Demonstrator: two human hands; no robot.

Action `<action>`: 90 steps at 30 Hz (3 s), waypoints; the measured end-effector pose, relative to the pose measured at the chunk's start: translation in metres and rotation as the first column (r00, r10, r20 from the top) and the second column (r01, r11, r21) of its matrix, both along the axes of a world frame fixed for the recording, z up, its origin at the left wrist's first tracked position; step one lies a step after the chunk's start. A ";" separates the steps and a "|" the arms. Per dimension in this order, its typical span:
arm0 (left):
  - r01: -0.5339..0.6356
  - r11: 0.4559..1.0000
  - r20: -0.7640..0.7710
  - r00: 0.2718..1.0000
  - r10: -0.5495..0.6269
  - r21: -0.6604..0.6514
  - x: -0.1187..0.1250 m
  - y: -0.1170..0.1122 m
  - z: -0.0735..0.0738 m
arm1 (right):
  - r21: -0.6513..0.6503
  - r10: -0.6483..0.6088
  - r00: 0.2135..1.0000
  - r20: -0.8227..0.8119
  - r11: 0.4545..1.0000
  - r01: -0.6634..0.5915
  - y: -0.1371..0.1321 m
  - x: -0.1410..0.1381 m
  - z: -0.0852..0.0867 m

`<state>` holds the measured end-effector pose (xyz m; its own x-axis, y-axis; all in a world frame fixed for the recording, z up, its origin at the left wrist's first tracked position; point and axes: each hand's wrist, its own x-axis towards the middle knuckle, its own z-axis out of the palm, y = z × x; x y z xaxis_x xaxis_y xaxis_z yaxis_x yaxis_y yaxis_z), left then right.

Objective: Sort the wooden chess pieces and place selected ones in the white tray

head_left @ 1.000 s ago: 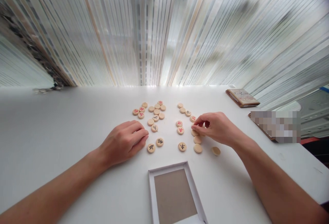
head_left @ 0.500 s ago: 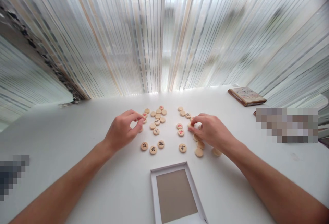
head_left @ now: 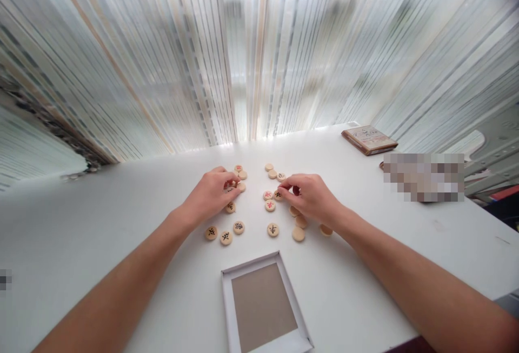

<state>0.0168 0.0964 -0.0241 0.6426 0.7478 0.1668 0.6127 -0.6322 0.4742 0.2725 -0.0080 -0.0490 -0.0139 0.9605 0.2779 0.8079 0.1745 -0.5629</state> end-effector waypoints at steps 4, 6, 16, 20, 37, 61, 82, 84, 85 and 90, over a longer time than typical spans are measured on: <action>0.007 1.000 -0.021 1.000 -0.007 0.024 0.000 -0.003 -0.004 | 0.013 -0.077 0.997 0.002 0.997 0.077 0.002 0.011 0.006; 0.023 0.999 -0.025 0.999 -0.022 0.048 0.001 -0.006 -0.006 | 0.003 -0.112 0.994 0.022 0.994 0.112 0.001 0.021 0.013; 0.040 0.998 0.081 0.996 -0.044 0.043 -0.002 -0.006 -0.003 | -0.331 -0.084 0.986 0.142 0.935 0.127 -0.008 0.042 0.033; -0.016 1.000 0.125 0.992 0.018 -0.017 -0.004 -0.001 -0.003 | -0.284 -0.123 0.980 0.159 0.945 0.164 -0.005 0.038 0.027; 0.123 0.982 -0.064 0.991 -0.114 0.144 0.009 -0.009 -0.015 | -0.319 -0.151 0.988 -0.010 0.937 0.140 0.004 0.040 0.024; -0.061 0.997 0.085 0.995 0.057 0.040 0.000 0.004 -0.015 | -0.548 0.016 1.000 0.021 0.837 -0.002 -0.002 0.047 0.034; 0.024 0.998 0.238 0.971 -0.008 -0.063 0.011 -0.014 0.000 | -0.016 -0.009 0.996 -0.087 1.000 0.008 -0.004 0.017 0.020; 0.066 0.969 0.380 0.924 0.031 -0.240 0.013 -0.019 0.005 | 0.016 0.033 0.993 -0.118 0.999 -0.031 -0.008 0.002 0.018; 0.104 0.930 0.450 0.890 0.071 -0.353 0.015 -0.022 0.008 | 0.026 0.055 0.990 -0.132 0.998 -0.053 -0.011 -0.006 0.018; 0.230 0.711 0.586 0.750 0.305 -0.665 0.023 -0.049 0.014 | 0.057 0.160 0.937 -0.311 0.987 -0.149 -0.023 -0.039 0.011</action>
